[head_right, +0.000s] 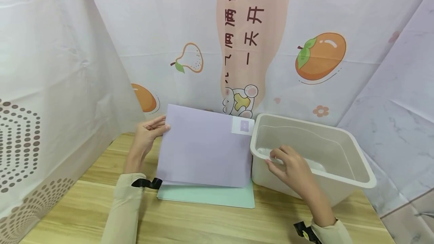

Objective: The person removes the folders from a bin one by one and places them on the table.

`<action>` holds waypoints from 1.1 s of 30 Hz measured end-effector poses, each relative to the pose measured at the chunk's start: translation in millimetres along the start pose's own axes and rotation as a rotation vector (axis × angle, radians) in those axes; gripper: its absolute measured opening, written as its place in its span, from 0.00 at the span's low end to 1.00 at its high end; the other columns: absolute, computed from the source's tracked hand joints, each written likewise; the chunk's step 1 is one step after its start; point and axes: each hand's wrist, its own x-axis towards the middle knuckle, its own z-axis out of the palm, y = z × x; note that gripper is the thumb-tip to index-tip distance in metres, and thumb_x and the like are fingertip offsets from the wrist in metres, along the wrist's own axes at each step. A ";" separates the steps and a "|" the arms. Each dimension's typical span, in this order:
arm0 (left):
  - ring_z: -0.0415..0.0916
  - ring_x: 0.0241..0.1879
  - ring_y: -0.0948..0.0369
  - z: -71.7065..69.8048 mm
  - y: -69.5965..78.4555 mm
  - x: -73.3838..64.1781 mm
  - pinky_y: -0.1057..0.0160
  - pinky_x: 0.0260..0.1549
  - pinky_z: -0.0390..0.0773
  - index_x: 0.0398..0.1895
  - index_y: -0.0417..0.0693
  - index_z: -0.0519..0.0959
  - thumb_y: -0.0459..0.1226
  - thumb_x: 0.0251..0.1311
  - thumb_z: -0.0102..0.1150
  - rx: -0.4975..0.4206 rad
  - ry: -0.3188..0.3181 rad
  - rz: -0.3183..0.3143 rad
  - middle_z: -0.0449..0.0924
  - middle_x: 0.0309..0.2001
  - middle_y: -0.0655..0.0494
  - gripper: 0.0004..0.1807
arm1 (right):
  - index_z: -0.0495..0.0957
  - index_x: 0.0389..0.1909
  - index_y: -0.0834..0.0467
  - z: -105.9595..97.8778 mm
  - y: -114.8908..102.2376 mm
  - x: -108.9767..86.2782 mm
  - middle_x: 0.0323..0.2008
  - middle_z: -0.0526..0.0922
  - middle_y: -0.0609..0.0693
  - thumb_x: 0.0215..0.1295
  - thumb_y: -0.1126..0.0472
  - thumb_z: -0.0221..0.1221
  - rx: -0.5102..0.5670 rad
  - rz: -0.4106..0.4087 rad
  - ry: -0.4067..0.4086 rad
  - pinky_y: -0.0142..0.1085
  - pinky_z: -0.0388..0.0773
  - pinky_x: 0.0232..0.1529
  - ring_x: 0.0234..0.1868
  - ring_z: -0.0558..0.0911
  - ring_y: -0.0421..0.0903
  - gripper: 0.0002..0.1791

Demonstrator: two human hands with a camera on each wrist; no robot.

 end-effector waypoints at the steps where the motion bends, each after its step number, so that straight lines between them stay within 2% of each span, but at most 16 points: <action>1: 0.87 0.40 0.67 1.3 -1.4 0.5 0.70 0.38 0.86 0.62 0.32 0.78 0.25 0.57 0.70 0.019 -0.030 -0.009 0.90 0.39 0.66 0.27 | 0.82 0.31 0.51 0.8 0.0 0.1 0.31 0.79 0.41 0.45 0.68 0.73 0.005 -0.002 0.002 0.26 0.71 0.33 0.33 0.75 0.38 0.14; 4: 0.87 0.42 0.67 5.7 -4.3 1.0 0.69 0.40 0.86 0.64 0.31 0.76 0.26 0.58 0.70 0.046 -0.078 -0.028 0.90 0.41 0.67 0.28 | 0.81 0.31 0.50 2.7 -0.3 0.2 0.31 0.79 0.40 0.45 0.68 0.73 0.024 -0.001 -0.002 0.25 0.72 0.33 0.33 0.76 0.38 0.15; 13: 0.87 0.41 0.68 6.7 -3.4 0.9 0.71 0.40 0.85 0.64 0.30 0.75 0.22 0.57 0.68 0.060 -0.093 -0.030 0.89 0.41 0.68 0.29 | 0.81 0.31 0.49 0.5 -0.9 0.4 0.31 0.79 0.40 0.45 0.69 0.74 0.025 0.018 -0.009 0.24 0.71 0.34 0.34 0.75 0.38 0.16; 16: 0.88 0.40 0.68 4.2 -2.9 0.9 0.71 0.41 0.85 0.63 0.30 0.76 0.21 0.55 0.69 0.073 -0.069 -0.036 0.90 0.40 0.67 0.29 | 0.81 0.31 0.49 0.1 -1.2 0.3 0.31 0.78 0.39 0.44 0.70 0.74 0.024 0.023 -0.012 0.24 0.71 0.34 0.34 0.75 0.37 0.16; 23: 0.88 0.38 0.69 -3.7 -5.2 1.9 0.71 0.39 0.85 0.59 0.29 0.79 0.19 0.52 0.69 0.116 0.024 -0.020 0.90 0.42 0.56 0.27 | 0.80 0.30 0.49 0.0 -0.3 -0.2 0.30 0.77 0.39 0.45 0.69 0.74 0.025 0.027 -0.025 0.24 0.70 0.34 0.34 0.73 0.35 0.16; 28: 0.87 0.36 0.69 -6.5 -5.9 1.7 0.72 0.38 0.85 0.58 0.28 0.80 0.18 0.52 0.68 0.124 0.068 -0.032 0.90 0.40 0.55 0.26 | 0.80 0.29 0.48 0.0 0.9 -0.3 0.30 0.77 0.38 0.45 0.69 0.73 0.024 0.020 -0.022 0.24 0.71 0.33 0.33 0.74 0.35 0.16; 33: 0.86 0.36 0.71 -6.9 -5.4 1.6 0.72 0.37 0.85 0.56 0.27 0.81 0.17 0.52 0.67 0.170 0.098 -0.031 0.88 0.45 0.40 0.24 | 0.80 0.29 0.48 -0.6 3.9 -0.2 0.30 0.77 0.36 0.44 0.67 0.74 0.023 0.015 -0.026 0.24 0.71 0.33 0.33 0.74 0.33 0.15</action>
